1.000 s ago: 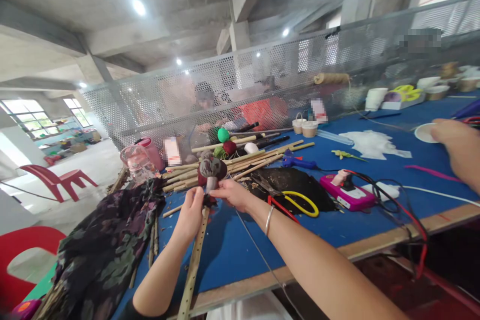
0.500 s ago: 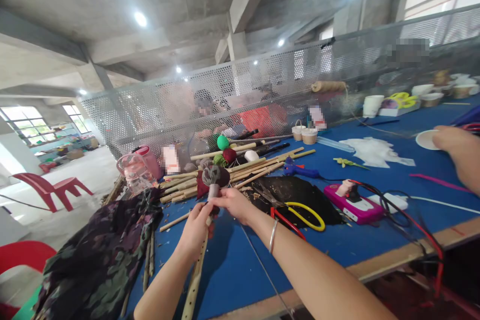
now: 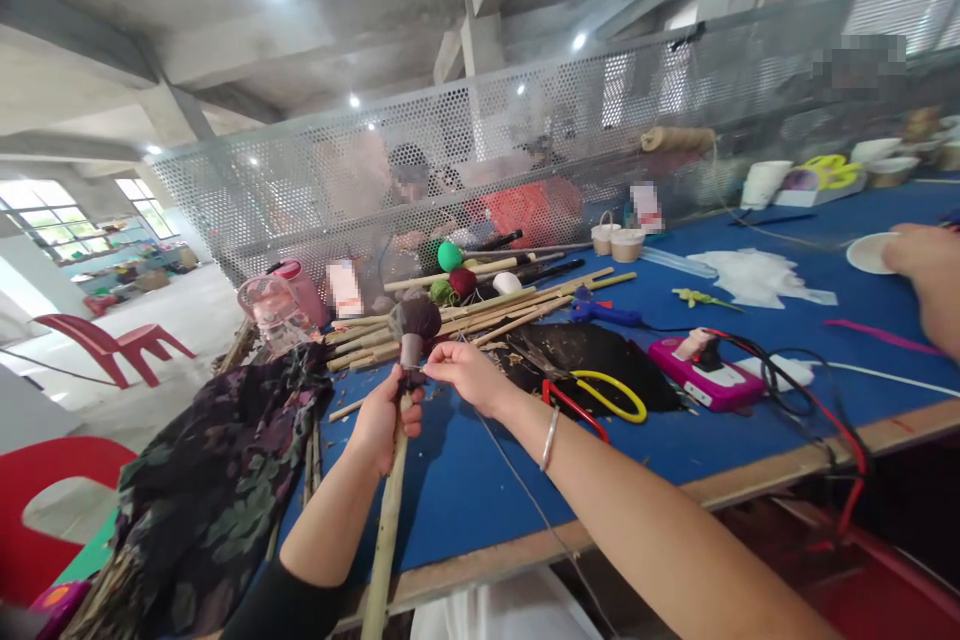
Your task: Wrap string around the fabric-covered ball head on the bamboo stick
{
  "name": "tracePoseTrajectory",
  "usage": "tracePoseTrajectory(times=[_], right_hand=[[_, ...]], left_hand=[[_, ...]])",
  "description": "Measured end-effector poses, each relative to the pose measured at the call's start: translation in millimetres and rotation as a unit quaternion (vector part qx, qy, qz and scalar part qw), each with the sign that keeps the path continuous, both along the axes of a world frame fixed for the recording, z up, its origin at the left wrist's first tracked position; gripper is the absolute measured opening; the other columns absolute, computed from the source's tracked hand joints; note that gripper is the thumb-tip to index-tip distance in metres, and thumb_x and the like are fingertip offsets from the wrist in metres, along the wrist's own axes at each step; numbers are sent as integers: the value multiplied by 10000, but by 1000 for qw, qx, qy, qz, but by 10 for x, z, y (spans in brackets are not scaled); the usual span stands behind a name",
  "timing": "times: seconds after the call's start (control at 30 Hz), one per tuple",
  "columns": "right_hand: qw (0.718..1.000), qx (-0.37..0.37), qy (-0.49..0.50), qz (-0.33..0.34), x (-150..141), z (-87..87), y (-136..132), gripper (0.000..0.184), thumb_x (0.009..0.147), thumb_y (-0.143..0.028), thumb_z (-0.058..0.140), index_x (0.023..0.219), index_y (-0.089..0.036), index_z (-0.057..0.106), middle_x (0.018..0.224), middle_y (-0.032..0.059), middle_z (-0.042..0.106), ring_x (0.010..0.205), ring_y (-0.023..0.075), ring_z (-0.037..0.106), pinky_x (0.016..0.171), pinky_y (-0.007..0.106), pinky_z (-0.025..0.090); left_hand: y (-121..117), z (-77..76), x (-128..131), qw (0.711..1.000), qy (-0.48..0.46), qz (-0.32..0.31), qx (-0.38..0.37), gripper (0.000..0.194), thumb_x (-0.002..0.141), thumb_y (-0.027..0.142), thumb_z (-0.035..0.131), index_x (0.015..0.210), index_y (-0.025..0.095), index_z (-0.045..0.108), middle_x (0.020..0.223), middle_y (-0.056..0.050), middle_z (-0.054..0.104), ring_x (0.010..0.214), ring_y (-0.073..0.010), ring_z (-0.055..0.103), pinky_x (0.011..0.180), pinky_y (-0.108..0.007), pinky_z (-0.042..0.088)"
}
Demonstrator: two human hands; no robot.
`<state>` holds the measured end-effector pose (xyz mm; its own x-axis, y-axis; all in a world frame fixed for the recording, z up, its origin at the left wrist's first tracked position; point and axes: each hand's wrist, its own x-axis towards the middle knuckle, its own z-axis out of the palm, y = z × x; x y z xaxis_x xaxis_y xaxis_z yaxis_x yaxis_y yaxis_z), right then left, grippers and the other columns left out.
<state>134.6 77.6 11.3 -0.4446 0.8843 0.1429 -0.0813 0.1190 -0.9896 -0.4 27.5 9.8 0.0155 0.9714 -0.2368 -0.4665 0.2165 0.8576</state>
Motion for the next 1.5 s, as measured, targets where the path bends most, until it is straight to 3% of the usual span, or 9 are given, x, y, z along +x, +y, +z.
tracePoseTrajectory(times=[0.13, 0.33, 0.43, 0.57, 0.67, 0.77, 0.87, 1.07, 1.5], right_hand=[[998, -38, 30, 28, -9, 30, -22, 218, 663, -327, 635, 668, -166, 488, 462, -87, 333, 373, 36, 212, 382, 212, 122], [982, -103, 102, 122, 13, 2, -18, 282, 662, -343, 668, 800, -182, 481, 454, -108, 255, 356, 27, 132, 344, 200, 47], [968, -141, 100, 184, 62, 2, -7, 334, 663, -360, 667, 889, -182, 497, 439, -119, 230, 357, 27, 102, 340, 193, 43], [986, -127, 48, 98, 102, 6, 34, 279, 622, -342, 683, 746, -146, 529, 398, -110, 272, 338, 23, 147, 329, 204, 62], [995, -99, -24, 3, 79, -7, 58, 243, 614, -334, 670, 650, -140, 530, 368, -90, 316, 319, 32, 201, 317, 215, 86], [993, -101, -62, -28, 28, -23, 51, 236, 621, -338, 658, 629, -143, 526, 379, -80, 347, 315, 35, 230, 314, 212, 102], [993, -97, -61, -26, -10, -16, 19, 243, 635, -347, 652, 643, -138, 528, 391, -87, 337, 317, 28, 228, 325, 209, 109], [999, -34, -13, 10, 11, 34, -2, 243, 686, -360, 615, 674, -129, 542, 446, -76, 392, 342, 22, 257, 345, 200, 131], [997, -29, 34, 64, 54, 51, -28, 246, 681, -368, 631, 764, -142, 582, 407, -94, 361, 323, 28, 223, 321, 189, 123]], left_hand=[[-40, 74, 18, 996, -74, -37, -17, 295, 827, 433, 443, 761, 146, 452, 565, 32, 419, 340, -15, 259, 312, -132, 191], [-111, 134, -43, 950, -203, -229, -66, 447, 839, 488, 353, 532, 164, 317, 454, 71, 184, 325, -13, 139, 299, -125, 127], [-110, 94, -50, 946, -194, -251, -66, 446, 837, 474, 371, 522, 161, 317, 452, 67, 204, 322, -9, 142, 294, -119, 130], [-75, 29, 11, 986, 6, -156, -62, 425, 822, 533, 370, 675, 149, 479, 501, 4, 439, 339, -59, 351, 328, -181, 325], [-77, 13, 68, 988, 147, -53, 6, 437, 820, 549, 368, 947, 162, 525, 694, -49, 584, 480, -123, 539, 471, -258, 460], [-103, 2, 116, 974, 220, -31, 52, 452, 774, 552, 457, 1061, 205, 493, 759, -28, 570, 500, -119, 548, 438, -228, 437], [-119, -13, 149, 959, 277, -2, 67, 400, 743, 482, 543, 1030, 209, 489, 633, 35, 459, 398, -70, 418, 311, -163, 292], [-127, 65, 125, 982, 180, 26, 52, 219, 789, 400, 457, 754, 186, 427, 574, 59, 369, 380, -43, 316, 294, -136, 201], [-146, 121, 68, 997, 50, -1, 66, 263, 720, 400, 551, 760, 159, 451, 634, 28, 458, 378, -21, 305, 300, -132, 187]])
